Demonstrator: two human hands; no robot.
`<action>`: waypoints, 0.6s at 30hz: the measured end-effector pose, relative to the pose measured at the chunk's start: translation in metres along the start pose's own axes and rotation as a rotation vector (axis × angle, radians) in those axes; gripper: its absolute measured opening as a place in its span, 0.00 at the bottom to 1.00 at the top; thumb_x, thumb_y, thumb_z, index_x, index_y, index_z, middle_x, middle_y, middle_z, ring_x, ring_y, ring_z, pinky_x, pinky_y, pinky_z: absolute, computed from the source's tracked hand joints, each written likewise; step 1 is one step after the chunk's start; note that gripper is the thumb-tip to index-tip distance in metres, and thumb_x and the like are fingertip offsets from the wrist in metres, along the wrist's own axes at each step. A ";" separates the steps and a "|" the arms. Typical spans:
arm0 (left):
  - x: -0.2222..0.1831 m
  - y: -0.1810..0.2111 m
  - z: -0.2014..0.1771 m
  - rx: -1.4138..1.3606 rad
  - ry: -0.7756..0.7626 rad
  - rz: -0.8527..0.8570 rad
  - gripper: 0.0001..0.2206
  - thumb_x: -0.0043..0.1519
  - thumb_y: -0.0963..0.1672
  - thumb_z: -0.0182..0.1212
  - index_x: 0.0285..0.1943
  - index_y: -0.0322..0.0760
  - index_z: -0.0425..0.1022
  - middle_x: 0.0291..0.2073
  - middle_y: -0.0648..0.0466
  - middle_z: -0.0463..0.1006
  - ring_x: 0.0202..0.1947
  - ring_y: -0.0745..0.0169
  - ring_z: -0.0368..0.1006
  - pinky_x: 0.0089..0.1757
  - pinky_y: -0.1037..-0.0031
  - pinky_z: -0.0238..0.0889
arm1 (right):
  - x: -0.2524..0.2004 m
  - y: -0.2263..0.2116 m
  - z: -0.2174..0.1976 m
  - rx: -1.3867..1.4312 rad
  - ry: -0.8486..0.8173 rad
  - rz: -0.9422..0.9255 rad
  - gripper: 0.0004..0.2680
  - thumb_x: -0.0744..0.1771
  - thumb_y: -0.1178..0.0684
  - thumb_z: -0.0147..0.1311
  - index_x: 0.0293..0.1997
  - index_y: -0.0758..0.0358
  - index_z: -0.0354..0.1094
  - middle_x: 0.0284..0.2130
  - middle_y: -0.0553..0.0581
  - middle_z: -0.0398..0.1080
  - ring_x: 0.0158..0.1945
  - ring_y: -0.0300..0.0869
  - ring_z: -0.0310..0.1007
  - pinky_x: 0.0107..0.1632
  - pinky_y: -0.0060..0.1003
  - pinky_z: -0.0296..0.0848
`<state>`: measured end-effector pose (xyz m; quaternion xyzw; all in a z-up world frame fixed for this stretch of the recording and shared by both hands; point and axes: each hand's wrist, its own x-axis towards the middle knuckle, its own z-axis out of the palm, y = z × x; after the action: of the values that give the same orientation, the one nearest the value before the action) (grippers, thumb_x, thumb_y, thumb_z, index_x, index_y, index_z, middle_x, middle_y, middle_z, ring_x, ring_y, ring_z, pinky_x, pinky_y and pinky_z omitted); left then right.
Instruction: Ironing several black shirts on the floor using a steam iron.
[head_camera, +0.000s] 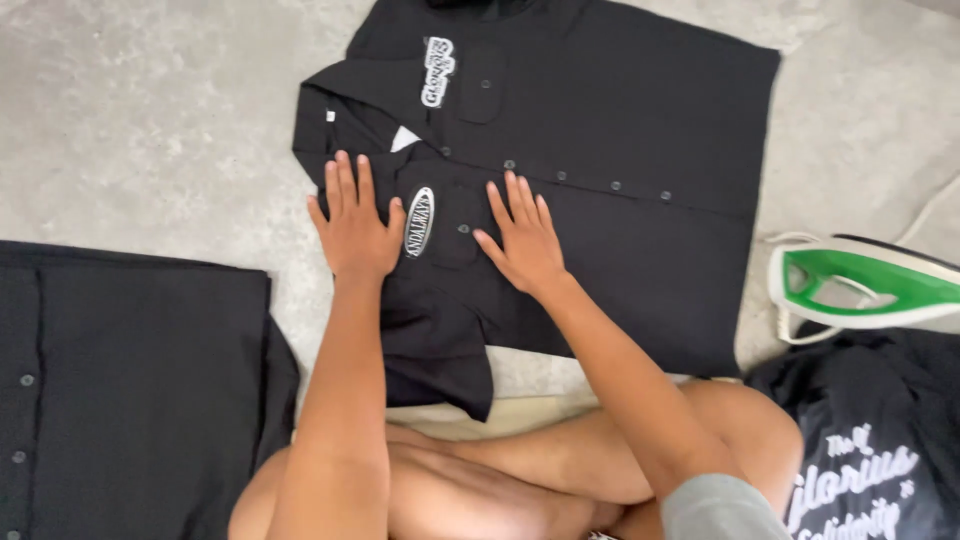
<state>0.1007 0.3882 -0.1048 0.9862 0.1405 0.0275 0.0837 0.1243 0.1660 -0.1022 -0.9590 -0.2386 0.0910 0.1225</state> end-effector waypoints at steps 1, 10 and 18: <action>0.001 -0.001 0.001 -0.006 0.008 0.008 0.30 0.60 0.54 0.38 0.71 0.44 0.43 0.69 0.51 0.38 0.69 0.58 0.32 0.59 0.48 0.34 | -0.015 0.007 -0.003 -0.007 0.010 0.005 0.24 0.67 0.37 0.32 0.69 0.57 0.34 0.67 0.62 0.31 0.70 0.51 0.28 0.66 0.50 0.35; -0.009 -0.042 -0.011 0.089 -0.275 -0.131 0.34 0.59 0.58 0.40 0.72 0.47 0.39 0.69 0.53 0.35 0.68 0.52 0.38 0.58 0.44 0.39 | -0.143 0.014 0.009 0.138 -0.258 0.103 0.22 0.61 0.38 0.49 0.59 0.48 0.58 0.59 0.56 0.56 0.62 0.48 0.55 0.55 0.45 0.63; -0.078 -0.073 0.002 -0.376 -0.848 -0.662 0.35 0.56 0.58 0.48 0.66 0.32 0.54 0.44 0.33 0.72 0.40 0.36 0.72 0.37 0.51 0.65 | -0.172 -0.047 0.062 0.632 -0.193 0.135 0.14 0.62 0.39 0.48 0.42 0.56 0.70 0.32 0.57 0.73 0.37 0.49 0.75 0.37 0.41 0.72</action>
<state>0.0060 0.4349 -0.1215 0.7824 0.3890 -0.3739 0.3109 -0.0601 0.1353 -0.1286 -0.8741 -0.1453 0.2588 0.3844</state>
